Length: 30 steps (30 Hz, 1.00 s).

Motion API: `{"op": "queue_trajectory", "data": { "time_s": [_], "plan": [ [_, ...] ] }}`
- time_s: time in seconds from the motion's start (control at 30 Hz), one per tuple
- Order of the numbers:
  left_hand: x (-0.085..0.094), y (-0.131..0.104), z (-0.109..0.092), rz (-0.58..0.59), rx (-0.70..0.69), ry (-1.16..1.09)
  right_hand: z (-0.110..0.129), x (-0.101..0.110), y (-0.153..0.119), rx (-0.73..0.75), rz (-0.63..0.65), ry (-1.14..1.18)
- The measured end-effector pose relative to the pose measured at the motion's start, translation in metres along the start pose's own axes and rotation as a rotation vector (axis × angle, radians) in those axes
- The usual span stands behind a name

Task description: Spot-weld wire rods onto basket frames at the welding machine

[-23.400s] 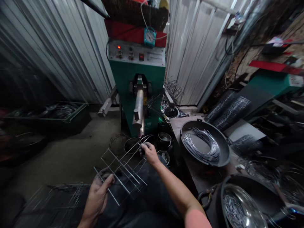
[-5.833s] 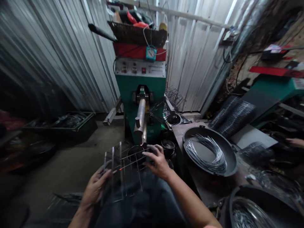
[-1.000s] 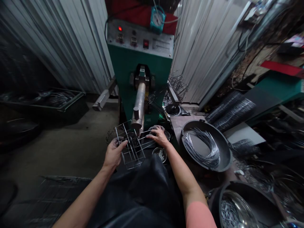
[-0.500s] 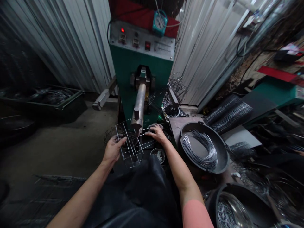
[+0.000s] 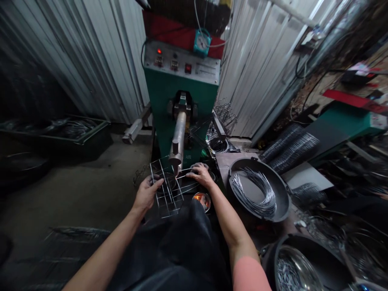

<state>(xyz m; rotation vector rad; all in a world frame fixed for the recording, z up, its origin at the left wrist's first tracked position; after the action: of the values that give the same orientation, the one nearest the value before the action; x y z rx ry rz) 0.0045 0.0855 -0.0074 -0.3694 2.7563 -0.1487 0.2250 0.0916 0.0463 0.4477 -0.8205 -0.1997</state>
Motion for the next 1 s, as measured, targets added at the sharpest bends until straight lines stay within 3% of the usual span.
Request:
{"op": "queue_trajectory", "data": {
  "time_s": [0.27,0.63,0.83,1.0],
  "plan": [
    [-0.001,-0.020,-0.003,0.002,-0.050,0.038,0.001,0.004,-0.020,-0.035,0.016,0.068],
    [-0.002,-0.017,-0.008,0.046,-0.064,0.073,-0.006,0.001,-0.024,-0.053,-0.024,0.098],
    [-0.001,-0.012,-0.001,0.035,0.058,0.035,-0.003,0.003,-0.019,-0.065,-0.025,0.022],
    [-0.002,-0.010,0.000,0.031,0.049,0.042,-0.002,0.003,-0.015,-0.096,0.010,-0.001]
  ]
}}
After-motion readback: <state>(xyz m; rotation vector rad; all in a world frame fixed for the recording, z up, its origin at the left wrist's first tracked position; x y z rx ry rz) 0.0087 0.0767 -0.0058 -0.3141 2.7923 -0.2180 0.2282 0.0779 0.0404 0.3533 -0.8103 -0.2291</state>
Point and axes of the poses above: each hand's wrist, its own y-axis towards the middle knuckle, its own x-axis out of the back of the hand, z = x × y, the point moved 9 cm from there along y, towards the middle knuckle, and after that the axes turned 13 degrees about -z, right-handed, at the moved point
